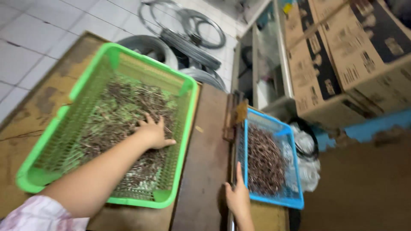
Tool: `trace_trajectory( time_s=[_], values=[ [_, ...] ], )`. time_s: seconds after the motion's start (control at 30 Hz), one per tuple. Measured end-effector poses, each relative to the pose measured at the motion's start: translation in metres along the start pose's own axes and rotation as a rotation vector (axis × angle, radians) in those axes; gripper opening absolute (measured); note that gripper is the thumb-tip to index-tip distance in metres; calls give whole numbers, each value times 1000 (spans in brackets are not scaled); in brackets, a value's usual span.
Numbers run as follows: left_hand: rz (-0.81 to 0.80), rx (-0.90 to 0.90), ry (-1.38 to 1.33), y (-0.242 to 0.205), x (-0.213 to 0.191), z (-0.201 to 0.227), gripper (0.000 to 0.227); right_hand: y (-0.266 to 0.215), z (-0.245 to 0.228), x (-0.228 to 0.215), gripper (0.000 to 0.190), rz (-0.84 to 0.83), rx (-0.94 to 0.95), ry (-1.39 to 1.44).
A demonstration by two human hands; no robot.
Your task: Sorting through metal wire segments and using a manual lever-operated tool to cut or process them.
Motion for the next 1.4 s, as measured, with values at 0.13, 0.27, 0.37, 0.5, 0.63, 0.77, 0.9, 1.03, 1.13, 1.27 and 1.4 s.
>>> trace_trajectory(
  time_s=[0.13, 0.27, 0.37, 0.5, 0.63, 0.77, 0.9, 1.03, 1.13, 1.27, 1.4],
  values=[
    [-14, -35, 52, 16, 0, -5, 132, 16, 10, 2, 100, 0, -13, -11],
    [4, 28, -45, 6, -3, -5, 115, 11, 8, 1, 102, 22, -2, -94],
    [46, 52, -87, 11, -8, -5, 106, 14, 12, 1, 101, 35, 0, -83],
    [108, 78, -158, 16, -13, -7, 106, 11, 10, 0, 101, 39, 28, -94],
    [110, 77, -197, 1, -17, -10, 120, -2, -4, -2, 99, 25, 57, -65],
    [125, 40, -353, 19, -23, -18, 134, -1, -6, -2, 98, 23, 42, -62],
    [136, 117, -457, -1, -23, -21, 131, -9, -14, -5, 97, 10, 55, -52],
    [157, 88, -309, 0, -25, -21, 117, -13, -17, -5, 97, 5, 50, -71],
    [148, 65, -271, 2, -24, -20, 122, -13, -15, -5, 96, 11, 44, -28],
    [123, 141, -360, -18, -25, -10, 121, -9, -17, -5, 97, 14, 44, -46],
    [76, 224, -298, -36, -18, 9, 91, -5, -9, -4, 98, 32, 39, -52]
  ],
)
Point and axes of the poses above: each hand's wrist, its own y-axis towards the middle knuckle, its own x-axis out of the palm, z = x × y, the point moved 8 cm from there along y, towards the middle knuckle, and after that the axes turned 14 degrees about -z, right-handed, at the moved point
